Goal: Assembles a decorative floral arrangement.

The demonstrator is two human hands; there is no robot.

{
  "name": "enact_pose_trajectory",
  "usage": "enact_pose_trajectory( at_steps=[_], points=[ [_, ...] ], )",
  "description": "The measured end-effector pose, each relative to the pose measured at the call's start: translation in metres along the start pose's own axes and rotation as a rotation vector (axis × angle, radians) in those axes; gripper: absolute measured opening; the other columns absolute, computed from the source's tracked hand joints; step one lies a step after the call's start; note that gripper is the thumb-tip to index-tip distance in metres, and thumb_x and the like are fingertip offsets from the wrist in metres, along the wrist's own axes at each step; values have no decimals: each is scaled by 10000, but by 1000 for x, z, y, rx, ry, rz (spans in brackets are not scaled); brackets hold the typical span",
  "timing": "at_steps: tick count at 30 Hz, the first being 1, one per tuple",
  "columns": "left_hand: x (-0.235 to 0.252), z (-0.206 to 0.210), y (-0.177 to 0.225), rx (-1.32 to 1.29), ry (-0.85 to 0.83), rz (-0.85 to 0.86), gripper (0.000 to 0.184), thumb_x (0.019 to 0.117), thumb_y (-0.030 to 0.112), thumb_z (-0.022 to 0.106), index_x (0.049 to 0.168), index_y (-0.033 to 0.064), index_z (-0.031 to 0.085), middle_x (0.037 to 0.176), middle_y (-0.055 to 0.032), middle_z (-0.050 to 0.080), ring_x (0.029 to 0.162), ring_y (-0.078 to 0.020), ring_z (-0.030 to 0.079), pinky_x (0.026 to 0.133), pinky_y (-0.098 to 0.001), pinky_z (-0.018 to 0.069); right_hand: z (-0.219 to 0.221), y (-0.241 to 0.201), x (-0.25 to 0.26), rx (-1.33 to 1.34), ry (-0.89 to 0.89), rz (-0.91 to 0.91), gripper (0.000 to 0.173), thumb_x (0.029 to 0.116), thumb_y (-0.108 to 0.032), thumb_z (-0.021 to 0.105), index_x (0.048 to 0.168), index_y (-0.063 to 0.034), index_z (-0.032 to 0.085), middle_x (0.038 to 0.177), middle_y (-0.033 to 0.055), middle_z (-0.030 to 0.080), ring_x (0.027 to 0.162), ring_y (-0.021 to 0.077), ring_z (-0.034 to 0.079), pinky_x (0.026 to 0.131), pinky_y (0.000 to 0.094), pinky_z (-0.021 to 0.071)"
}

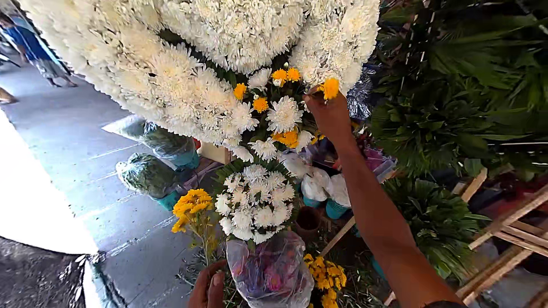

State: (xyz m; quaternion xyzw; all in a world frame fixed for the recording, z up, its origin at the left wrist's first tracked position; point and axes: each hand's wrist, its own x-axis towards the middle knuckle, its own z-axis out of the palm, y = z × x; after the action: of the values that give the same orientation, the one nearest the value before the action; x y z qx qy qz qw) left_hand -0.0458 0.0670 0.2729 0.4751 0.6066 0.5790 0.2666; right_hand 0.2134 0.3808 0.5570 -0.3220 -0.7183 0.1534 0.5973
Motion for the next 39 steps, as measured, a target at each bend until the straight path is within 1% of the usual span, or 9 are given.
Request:
enact_pose_trajectory(
  at_steps=[3, 6, 9, 20, 25, 29, 31, 34, 39],
  points=[
    [2, -13, -4, -37, 8, -25, 500, 1082, 409, 413, 1259, -24, 588, 819, 19, 579, 568, -14, 476, 526, -222, 463, 6, -3, 47, -449, -137, 17, 393, 939, -241, 705, 1290, -75, 647, 1123, 136, 728, 1068, 273, 697, 966, 521, 539],
    [6, -27, -10, -12, 8, -24, 519, 1080, 423, 406, 1242, -35, 589, 825, 9, 573, 570, -21, 474, 525, -222, 459, 26, 1, 68, -737, -270, 11, 411, 881, -266, 766, 1244, -98, 673, 1142, 196, 720, 1092, 406, 671, 981, 641, 453],
    [11, -37, -14, 8, 4, -38, 506, 1074, 392, 408, 1233, -54, 586, 844, -5, 591, 575, -19, 486, 536, -226, 469, 44, 10, 77, -890, -384, 80, 479, 893, -212, 713, 1363, -145, 648, 1315, 155, 673, 1221, 395, 610, 1064, 659, 354],
    [12, -51, -22, 32, 23, -84, 407, 1049, 289, 490, 1254, -52, 577, 848, -18, 579, 597, -38, 498, 547, -234, 472, 65, 25, 86, -1051, -429, 160, 459, 891, -124, 624, 1344, -187, 658, 1326, 111, 670, 1239, 343, 603, 1076, 669, 315],
    [11, -53, -15, 19, 149, -71, 462, 1001, 178, 549, 1370, -69, 422, 907, -42, 564, 627, -59, 527, 547, -259, 494, 65, 19, 92, -1098, -480, 190, 467, 869, -169, 669, 1336, -170, 654, 1327, 130, 661, 1252, 360, 594, 1078, 699, 302],
    [11, -57, -9, -32, 253, -37, 541, 968, 172, 551, 1459, 13, 388, 832, -2, 565, 557, -76, 516, 474, -265, 487, 38, -7, 77, -913, -457, 100, 456, 890, -79, 685, 1343, -91, 642, 1350, 254, 615, 1279, 517, 535, 1017, 813, 313],
    [11, -62, -11, -70, 273, 6, 518, 989, 188, 539, 1471, 22, 444, 798, 14, 584, 546, -73, 518, 469, -259, 490, 25, -37, 44, -777, -340, 44, 425, 960, -141, 606, 1382, -101, 610, 1397, 235, 590, 1331, 460, 517, 1077, 726, 355],
    [13, -65, -13, -289, 242, 27, 430, 1023, 193, 529, 1422, 34, 521, 741, 37, 604, 521, -64, 520, 464, -240, 489, 35, -65, -41, -394, -151, -32, 386, 1027, -274, 567, 1343, -53, 587, 1325, 141, 630, 1220, 215, 607, 1016, 409, 518],
    [28, -61, -10, -783, 113, -44, 383, 1021, 216, 568, 1374, 70, 577, 685, 9, 593, 484, -73, 517, 456, -240, 488, 121, -52, -184, 289, -393, 226, 262, 1013, -205, 618, 1222, -50, 647, 1121, 79, 717, 989, 205, 711, 870, 419, 617]
  ],
)
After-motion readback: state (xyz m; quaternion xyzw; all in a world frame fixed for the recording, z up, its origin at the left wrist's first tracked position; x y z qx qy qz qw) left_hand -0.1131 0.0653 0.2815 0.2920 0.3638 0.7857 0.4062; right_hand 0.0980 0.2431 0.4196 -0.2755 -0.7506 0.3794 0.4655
